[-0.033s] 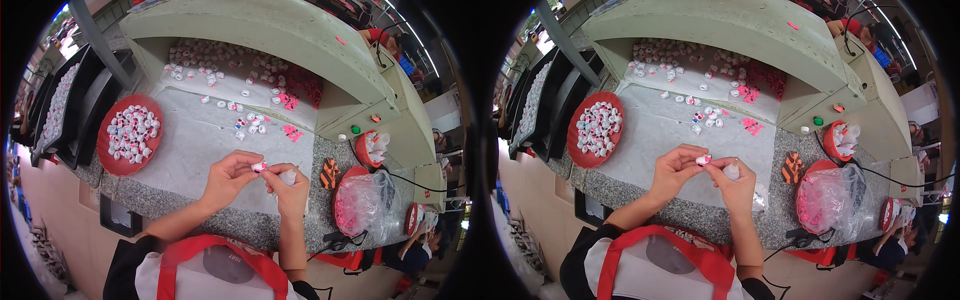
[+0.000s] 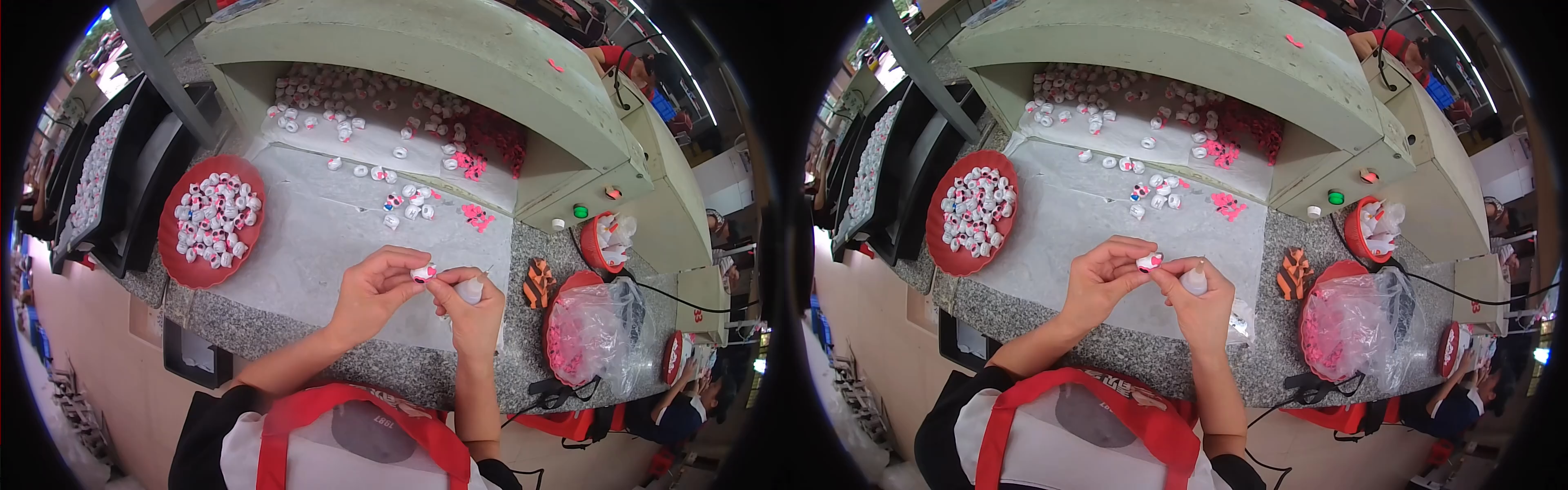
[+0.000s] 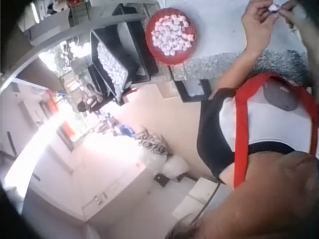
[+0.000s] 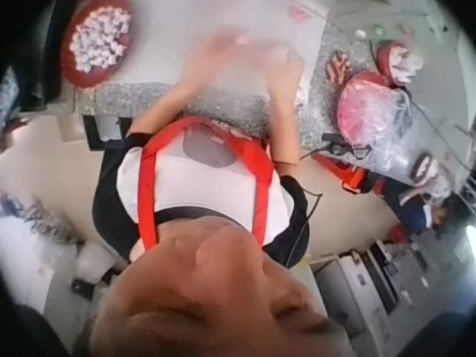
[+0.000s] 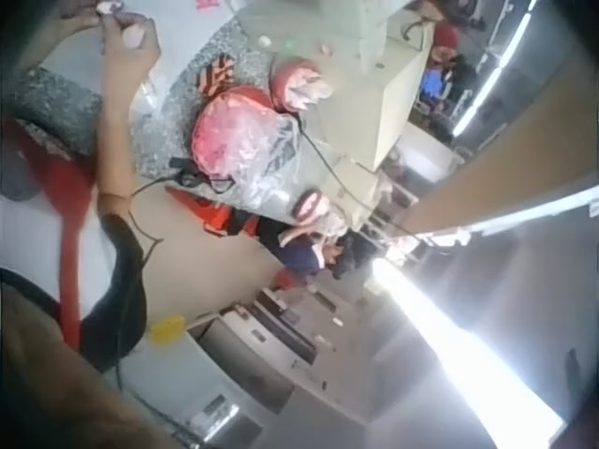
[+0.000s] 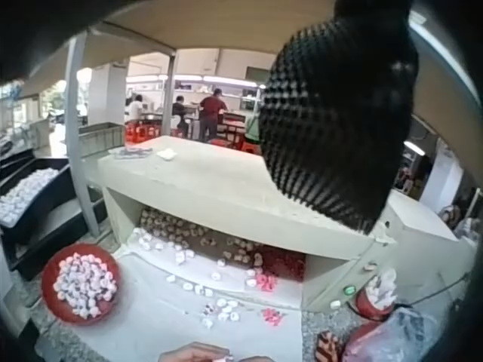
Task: Glue small pink bows onto white toy heads at a factory workbench.
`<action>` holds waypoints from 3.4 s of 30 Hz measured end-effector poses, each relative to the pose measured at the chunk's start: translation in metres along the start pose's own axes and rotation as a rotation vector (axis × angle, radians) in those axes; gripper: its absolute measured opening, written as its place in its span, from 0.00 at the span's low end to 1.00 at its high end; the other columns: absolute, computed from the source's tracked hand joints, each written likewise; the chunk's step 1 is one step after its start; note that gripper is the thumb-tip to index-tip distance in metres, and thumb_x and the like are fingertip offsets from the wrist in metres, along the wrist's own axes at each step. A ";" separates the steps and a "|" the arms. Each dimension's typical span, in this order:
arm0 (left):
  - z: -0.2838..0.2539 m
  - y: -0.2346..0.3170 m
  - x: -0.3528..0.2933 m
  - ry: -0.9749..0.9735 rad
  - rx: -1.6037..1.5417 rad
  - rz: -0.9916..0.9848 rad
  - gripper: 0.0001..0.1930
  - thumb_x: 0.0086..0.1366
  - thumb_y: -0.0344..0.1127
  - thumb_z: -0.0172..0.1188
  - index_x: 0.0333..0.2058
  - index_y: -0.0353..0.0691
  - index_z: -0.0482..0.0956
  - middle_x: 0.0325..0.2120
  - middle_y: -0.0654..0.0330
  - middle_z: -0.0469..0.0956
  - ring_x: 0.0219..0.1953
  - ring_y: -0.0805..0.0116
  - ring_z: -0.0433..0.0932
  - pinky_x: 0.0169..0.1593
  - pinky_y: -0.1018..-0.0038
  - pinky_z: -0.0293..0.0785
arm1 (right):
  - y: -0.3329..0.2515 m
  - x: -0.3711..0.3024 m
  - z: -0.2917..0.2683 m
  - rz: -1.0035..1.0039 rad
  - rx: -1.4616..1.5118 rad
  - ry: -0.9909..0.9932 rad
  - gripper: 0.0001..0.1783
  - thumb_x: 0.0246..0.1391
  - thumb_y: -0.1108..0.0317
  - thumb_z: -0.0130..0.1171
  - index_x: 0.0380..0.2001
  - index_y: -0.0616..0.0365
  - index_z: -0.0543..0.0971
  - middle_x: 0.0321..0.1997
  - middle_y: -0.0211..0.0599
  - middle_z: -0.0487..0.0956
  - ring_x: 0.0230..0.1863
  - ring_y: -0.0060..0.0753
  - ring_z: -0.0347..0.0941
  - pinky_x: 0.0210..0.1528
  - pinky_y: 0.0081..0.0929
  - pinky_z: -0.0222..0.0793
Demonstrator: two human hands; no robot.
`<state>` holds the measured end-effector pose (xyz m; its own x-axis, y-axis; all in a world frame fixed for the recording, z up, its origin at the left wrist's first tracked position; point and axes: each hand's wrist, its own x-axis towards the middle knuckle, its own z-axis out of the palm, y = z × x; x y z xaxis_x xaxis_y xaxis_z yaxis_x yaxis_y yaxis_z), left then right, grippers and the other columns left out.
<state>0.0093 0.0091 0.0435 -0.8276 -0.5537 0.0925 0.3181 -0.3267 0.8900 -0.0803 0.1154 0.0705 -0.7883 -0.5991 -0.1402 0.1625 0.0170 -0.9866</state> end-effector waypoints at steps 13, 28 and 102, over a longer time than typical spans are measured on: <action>0.004 0.008 0.002 -0.017 -0.007 -0.128 0.13 0.52 0.19 0.54 0.39 0.30 0.73 0.37 0.56 0.73 0.39 0.69 0.73 0.44 0.76 0.70 | 0.009 0.005 -0.010 -0.363 -0.158 -0.119 0.11 0.38 0.81 0.60 0.30 0.64 0.77 0.25 0.31 0.73 0.23 0.14 0.66 0.20 0.10 0.60; -0.008 0.023 -0.004 -0.081 0.122 -0.090 0.16 0.50 0.19 0.58 0.39 0.30 0.69 0.29 0.56 0.75 0.34 0.71 0.76 0.37 0.79 0.74 | 0.010 0.003 -0.007 -0.300 -0.010 -0.219 0.11 0.39 0.81 0.59 0.30 0.61 0.76 0.33 0.37 0.73 0.26 0.20 0.70 0.24 0.13 0.65; -0.021 0.028 0.034 -0.085 -0.451 -0.108 0.19 0.59 0.27 0.49 0.50 0.35 0.62 0.41 0.51 0.71 0.38 0.63 0.75 0.38 0.77 0.76 | 0.042 -0.011 -0.013 -0.005 0.106 0.122 0.06 0.44 0.75 0.56 0.28 0.63 0.72 0.22 0.34 0.73 0.18 0.21 0.67 0.18 0.16 0.61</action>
<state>0.0000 -0.0349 0.0620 -0.8961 -0.4394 0.0628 0.3814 -0.6901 0.6151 -0.0723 0.1333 0.0292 -0.8543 -0.4974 -0.1511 0.2153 -0.0739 -0.9738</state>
